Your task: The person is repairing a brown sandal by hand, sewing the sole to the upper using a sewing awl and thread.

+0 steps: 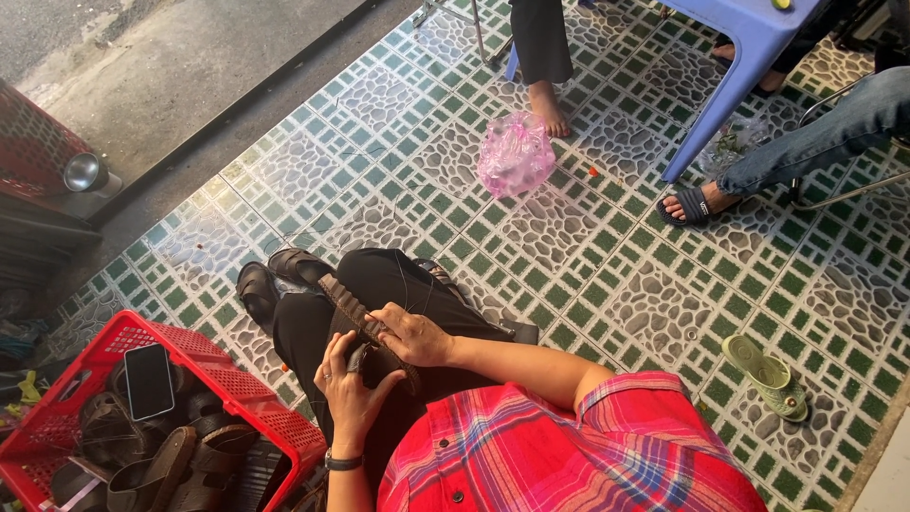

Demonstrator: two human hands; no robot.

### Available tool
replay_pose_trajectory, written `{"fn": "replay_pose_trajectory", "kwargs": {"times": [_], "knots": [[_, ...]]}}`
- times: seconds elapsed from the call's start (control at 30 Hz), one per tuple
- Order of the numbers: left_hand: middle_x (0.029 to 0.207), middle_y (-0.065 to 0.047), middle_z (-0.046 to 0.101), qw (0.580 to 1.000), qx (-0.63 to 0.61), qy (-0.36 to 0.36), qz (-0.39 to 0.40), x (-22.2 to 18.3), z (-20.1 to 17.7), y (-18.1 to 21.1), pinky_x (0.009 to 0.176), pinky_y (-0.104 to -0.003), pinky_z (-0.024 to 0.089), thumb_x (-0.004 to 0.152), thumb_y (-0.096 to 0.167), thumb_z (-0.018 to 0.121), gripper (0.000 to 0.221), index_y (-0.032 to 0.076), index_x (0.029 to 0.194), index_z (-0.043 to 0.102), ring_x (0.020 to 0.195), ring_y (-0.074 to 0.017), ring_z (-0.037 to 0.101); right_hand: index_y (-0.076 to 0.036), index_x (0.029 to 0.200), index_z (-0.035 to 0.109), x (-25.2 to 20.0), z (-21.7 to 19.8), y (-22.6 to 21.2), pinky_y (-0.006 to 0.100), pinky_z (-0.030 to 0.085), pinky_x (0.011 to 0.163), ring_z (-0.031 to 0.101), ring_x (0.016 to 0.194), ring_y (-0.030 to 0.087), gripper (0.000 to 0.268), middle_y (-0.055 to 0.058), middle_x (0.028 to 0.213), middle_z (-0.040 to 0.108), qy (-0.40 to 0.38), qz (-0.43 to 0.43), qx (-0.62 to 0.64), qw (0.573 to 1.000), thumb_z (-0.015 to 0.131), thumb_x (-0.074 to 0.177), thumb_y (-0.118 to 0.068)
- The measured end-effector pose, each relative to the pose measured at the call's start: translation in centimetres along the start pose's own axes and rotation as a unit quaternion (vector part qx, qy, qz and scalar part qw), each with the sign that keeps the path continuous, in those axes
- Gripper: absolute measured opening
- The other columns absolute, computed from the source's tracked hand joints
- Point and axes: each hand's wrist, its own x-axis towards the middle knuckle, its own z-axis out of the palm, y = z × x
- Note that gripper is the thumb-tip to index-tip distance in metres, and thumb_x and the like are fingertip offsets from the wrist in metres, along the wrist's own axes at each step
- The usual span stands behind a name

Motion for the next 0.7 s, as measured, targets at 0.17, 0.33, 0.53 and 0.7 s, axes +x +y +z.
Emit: {"fn": "replay_pose_trajectory", "kwargs": {"times": [0.17,0.33,0.53,0.7], "knots": [[0.145,-0.001,0.052,1.0,-0.001,-0.002,0.0,0.06,-0.1,0.1,0.108,-0.046,0.028,0.07,0.068,0.073,0.068,0.013,0.109,0.069,0.145,-0.0275,0.041,-0.006,0.135,0.045,-0.05,-0.01,0.02,0.042,0.059,0.073,0.067,0.082,0.031,0.039,0.014,0.117,0.054,0.008,-0.01,-0.002,1.0,0.054,0.096,-0.005],[0.145,-0.001,0.052,1.0,0.0,0.001,0.005,0.04,-0.16,0.16,0.108,-0.046,0.028,0.071,0.068,0.072,0.07,0.01,0.11,0.068,0.145,-0.0279,0.041,-0.006,0.135,0.045,-0.07,0.03,0.04,0.042,0.059,0.075,0.067,0.085,0.031,0.039,0.014,0.117,0.055,0.009,-0.011,-0.003,1.0,0.054,0.097,-0.005],[0.145,0.0,0.052,1.0,-0.007,0.001,0.0,0.0,-0.12,0.14,0.11,-0.045,0.027,0.07,0.068,0.073,0.074,0.01,0.116,0.067,0.146,-0.0277,0.041,-0.007,0.135,0.045,-0.15,0.13,0.23,0.042,0.059,0.071,0.066,0.08,0.031,0.04,0.014,0.117,0.055,0.006,-0.009,-0.009,1.0,0.054,0.096,-0.005],[0.144,0.0,0.052,1.0,-0.003,0.005,0.001,-0.19,-0.34,0.16,0.108,-0.045,0.028,0.07,0.07,0.072,0.068,0.013,0.108,0.069,0.146,-0.0279,0.041,-0.007,0.136,0.044,-0.25,0.36,0.13,0.043,0.059,0.071,0.066,0.082,0.032,0.041,0.014,0.117,0.054,0.008,-0.016,-0.013,1.0,0.055,0.096,-0.005]]}}
